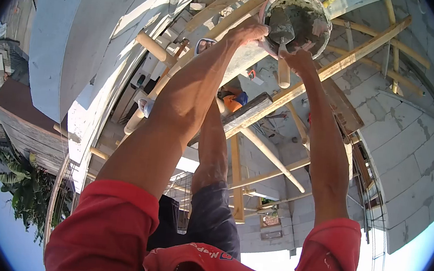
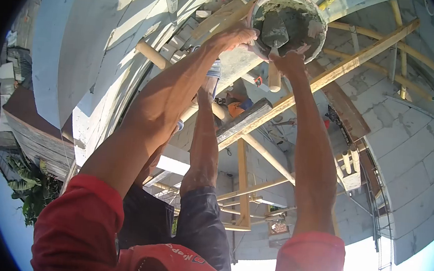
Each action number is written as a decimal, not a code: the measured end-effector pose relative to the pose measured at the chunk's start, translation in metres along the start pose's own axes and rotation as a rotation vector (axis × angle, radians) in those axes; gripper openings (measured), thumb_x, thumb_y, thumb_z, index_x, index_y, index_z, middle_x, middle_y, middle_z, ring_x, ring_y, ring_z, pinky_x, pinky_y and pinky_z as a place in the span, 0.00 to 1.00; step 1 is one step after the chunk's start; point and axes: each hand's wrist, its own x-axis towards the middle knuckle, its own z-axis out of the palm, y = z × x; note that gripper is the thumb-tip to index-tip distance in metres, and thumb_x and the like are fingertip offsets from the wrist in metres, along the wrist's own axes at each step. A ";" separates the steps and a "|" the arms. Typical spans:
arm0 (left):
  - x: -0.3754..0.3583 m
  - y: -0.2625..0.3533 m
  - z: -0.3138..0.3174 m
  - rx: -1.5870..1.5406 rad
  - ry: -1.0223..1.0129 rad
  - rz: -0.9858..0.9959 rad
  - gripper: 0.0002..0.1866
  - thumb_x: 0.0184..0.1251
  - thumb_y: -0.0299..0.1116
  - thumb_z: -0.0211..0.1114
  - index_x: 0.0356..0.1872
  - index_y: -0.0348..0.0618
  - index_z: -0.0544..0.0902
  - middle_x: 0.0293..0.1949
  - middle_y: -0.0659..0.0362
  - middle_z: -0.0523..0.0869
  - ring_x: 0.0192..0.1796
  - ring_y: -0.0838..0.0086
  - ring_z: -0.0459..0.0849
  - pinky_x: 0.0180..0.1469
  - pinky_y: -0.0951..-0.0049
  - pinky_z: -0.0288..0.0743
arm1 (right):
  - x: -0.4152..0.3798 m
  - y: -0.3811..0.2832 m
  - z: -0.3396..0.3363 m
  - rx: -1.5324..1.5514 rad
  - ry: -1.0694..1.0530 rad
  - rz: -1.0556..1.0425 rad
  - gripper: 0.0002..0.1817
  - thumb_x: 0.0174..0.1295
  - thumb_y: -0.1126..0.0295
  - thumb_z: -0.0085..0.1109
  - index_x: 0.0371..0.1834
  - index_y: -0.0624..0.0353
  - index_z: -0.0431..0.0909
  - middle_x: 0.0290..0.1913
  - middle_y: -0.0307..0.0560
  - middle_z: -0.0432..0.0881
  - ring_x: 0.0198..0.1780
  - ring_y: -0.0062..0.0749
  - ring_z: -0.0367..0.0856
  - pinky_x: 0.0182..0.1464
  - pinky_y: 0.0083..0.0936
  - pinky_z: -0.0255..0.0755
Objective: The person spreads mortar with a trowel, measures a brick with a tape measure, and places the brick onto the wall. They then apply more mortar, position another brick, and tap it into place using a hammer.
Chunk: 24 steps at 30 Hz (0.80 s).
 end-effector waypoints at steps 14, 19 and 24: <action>-0.198 -0.157 -0.015 -0.548 0.200 0.274 0.45 0.64 0.26 0.64 0.79 0.46 0.50 0.57 0.50 0.75 0.53 0.66 0.83 0.48 0.62 0.90 | -0.200 -0.070 -0.036 -0.070 -0.060 -0.201 0.32 0.65 0.48 0.60 0.58 0.68 0.76 0.42 0.67 0.87 0.50 0.60 0.87 0.55 0.47 0.79; -0.269 -0.210 -0.028 -0.544 0.182 0.153 0.37 0.63 0.27 0.65 0.73 0.36 0.59 0.56 0.52 0.78 0.51 0.68 0.83 0.52 0.67 0.87 | -0.284 -0.185 0.007 -0.462 0.054 -0.529 0.17 0.68 0.58 0.60 0.41 0.63 0.85 0.40 0.57 0.88 0.46 0.52 0.89 0.46 0.45 0.82; -0.334 -0.276 -0.026 -0.830 0.323 0.203 0.35 0.64 0.23 0.63 0.73 0.35 0.61 0.57 0.52 0.79 0.55 0.68 0.82 0.56 0.71 0.82 | -0.372 -0.197 0.110 -0.780 -0.001 -0.834 0.19 0.64 0.68 0.61 0.54 0.70 0.79 0.43 0.57 0.85 0.39 0.46 0.90 0.38 0.41 0.85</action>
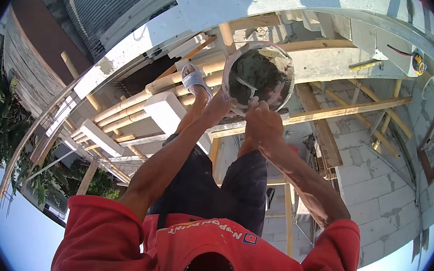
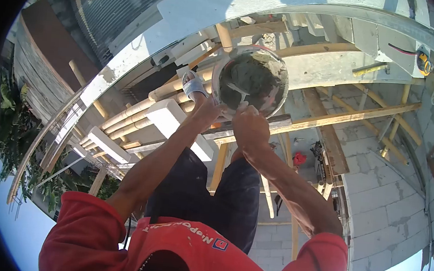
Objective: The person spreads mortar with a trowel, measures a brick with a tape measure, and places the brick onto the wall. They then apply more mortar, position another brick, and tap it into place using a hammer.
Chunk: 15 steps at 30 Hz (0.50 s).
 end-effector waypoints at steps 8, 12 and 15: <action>-0.087 -0.064 -0.097 -0.047 0.315 0.146 0.45 0.66 0.21 0.61 0.82 0.39 0.48 0.62 0.48 0.79 0.58 0.65 0.81 0.61 0.69 0.73 | 0.017 -0.044 -0.060 -0.227 -0.078 -0.079 0.19 0.69 0.67 0.56 0.62 0.54 0.75 0.44 0.55 0.81 0.39 0.50 0.90 0.37 0.41 0.84; -0.116 -0.048 -0.121 -0.080 0.427 0.130 0.48 0.64 0.21 0.59 0.83 0.41 0.45 0.57 0.44 0.82 0.53 0.65 0.84 0.55 0.72 0.77 | 0.047 -0.098 -0.025 -0.223 0.007 -0.117 0.18 0.69 0.68 0.53 0.61 0.59 0.74 0.45 0.57 0.81 0.39 0.51 0.90 0.40 0.42 0.84; -0.118 -0.053 -0.132 -0.151 0.485 0.244 0.49 0.63 0.21 0.57 0.84 0.42 0.42 0.56 0.45 0.83 0.55 0.66 0.84 0.57 0.72 0.77 | 0.045 -0.150 0.004 -0.075 -0.113 -0.127 0.16 0.69 0.68 0.54 0.49 0.74 0.75 0.45 0.63 0.84 0.43 0.55 0.89 0.43 0.42 0.84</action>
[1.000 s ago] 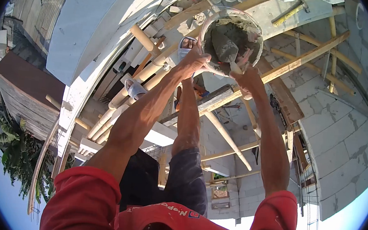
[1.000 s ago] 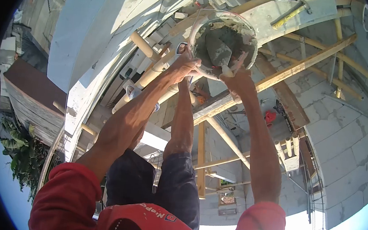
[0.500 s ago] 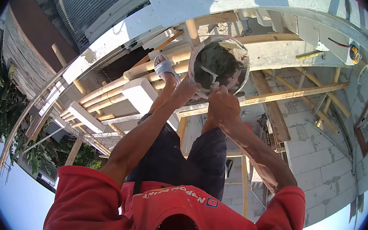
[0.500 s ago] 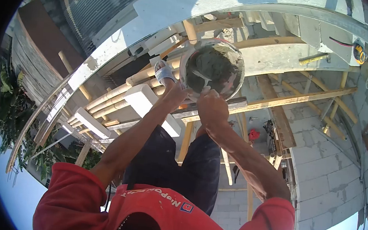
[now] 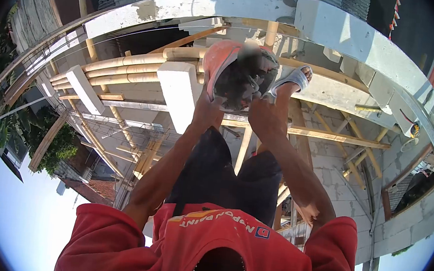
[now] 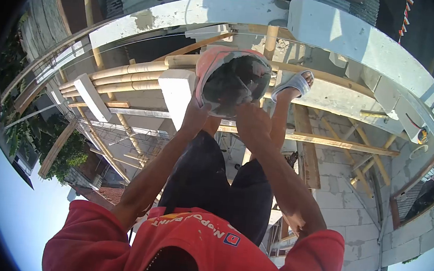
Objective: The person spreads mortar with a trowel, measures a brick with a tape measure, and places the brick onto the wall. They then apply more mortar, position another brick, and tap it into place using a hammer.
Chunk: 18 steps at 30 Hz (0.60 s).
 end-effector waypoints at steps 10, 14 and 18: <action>-0.011 -0.017 -0.049 -0.357 0.003 -0.183 0.31 0.67 0.22 0.56 0.72 0.35 0.62 0.60 0.49 0.78 0.62 0.63 0.82 0.59 0.65 0.82 | -0.011 -0.036 -0.057 0.181 0.001 -0.062 0.21 0.72 0.57 0.54 0.57 0.63 0.78 0.46 0.64 0.86 0.45 0.62 0.87 0.49 0.52 0.80; -0.011 -0.022 -0.045 -0.260 0.052 -0.116 0.32 0.66 0.21 0.56 0.73 0.35 0.63 0.64 0.48 0.76 0.65 0.63 0.80 0.64 0.67 0.77 | -0.002 -0.029 -0.091 -0.319 -0.004 0.012 0.25 0.74 0.58 0.54 0.70 0.59 0.71 0.43 0.63 0.86 0.43 0.57 0.89 0.47 0.46 0.83; -0.012 -0.018 -0.038 -0.216 0.163 -0.051 0.37 0.65 0.22 0.58 0.77 0.35 0.59 0.67 0.45 0.76 0.66 0.62 0.79 0.68 0.68 0.71 | 0.011 -0.010 -0.067 -0.228 -0.250 0.067 0.24 0.74 0.60 0.55 0.69 0.59 0.72 0.40 0.63 0.85 0.43 0.57 0.89 0.46 0.47 0.83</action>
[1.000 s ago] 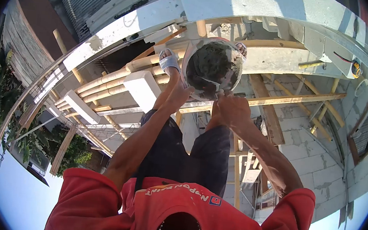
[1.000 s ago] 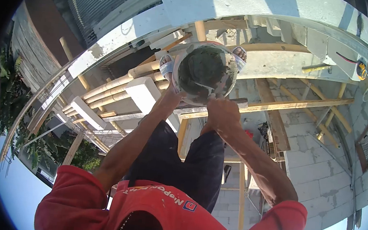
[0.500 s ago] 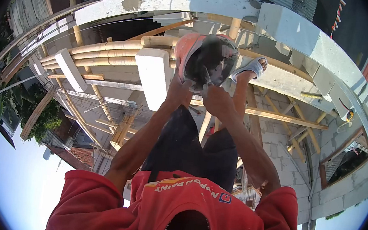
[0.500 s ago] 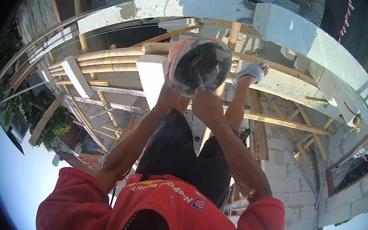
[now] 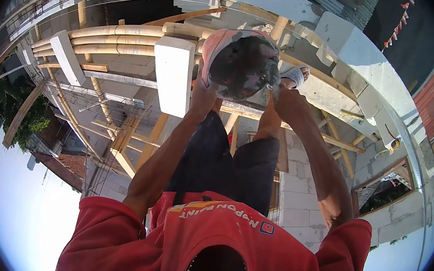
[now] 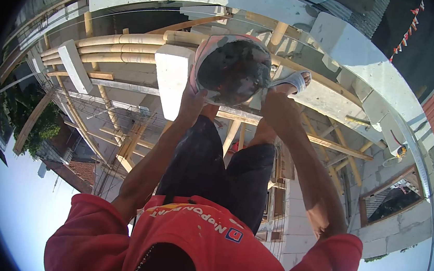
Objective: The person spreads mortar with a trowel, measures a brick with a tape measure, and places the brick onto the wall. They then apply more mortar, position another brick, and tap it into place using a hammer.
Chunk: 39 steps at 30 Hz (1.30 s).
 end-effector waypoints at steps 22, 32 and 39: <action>-0.030 -0.042 0.006 -0.648 -0.138 -0.311 0.22 0.72 0.22 0.53 0.66 0.37 0.67 0.61 0.47 0.80 0.61 0.59 0.85 0.62 0.59 0.84 | 0.030 -0.049 0.021 3.040 -1.287 0.096 0.22 0.79 0.62 0.50 0.60 0.71 0.57 0.40 0.52 0.74 0.25 0.23 0.76 0.23 0.19 0.78; -0.032 -0.017 0.010 -0.641 -0.074 -0.294 0.17 0.69 0.22 0.55 0.58 0.33 0.74 0.54 0.47 0.84 0.56 0.59 0.87 0.58 0.64 0.87 | -0.050 -0.035 -0.014 1.426 -0.266 0.298 0.25 0.77 0.55 0.53 0.62 0.68 0.72 0.34 0.45 0.81 0.20 0.21 0.77 0.24 0.19 0.77; -0.006 -0.021 -0.017 -0.197 -0.184 -0.249 0.24 0.65 0.23 0.58 0.62 0.32 0.68 0.52 0.49 0.80 0.55 0.63 0.86 0.51 0.68 0.89 | 0.019 -0.110 0.039 0.161 0.330 -0.134 0.24 0.71 0.61 0.57 0.60 0.70 0.74 0.43 0.63 0.84 0.39 0.52 0.90 0.37 0.43 0.84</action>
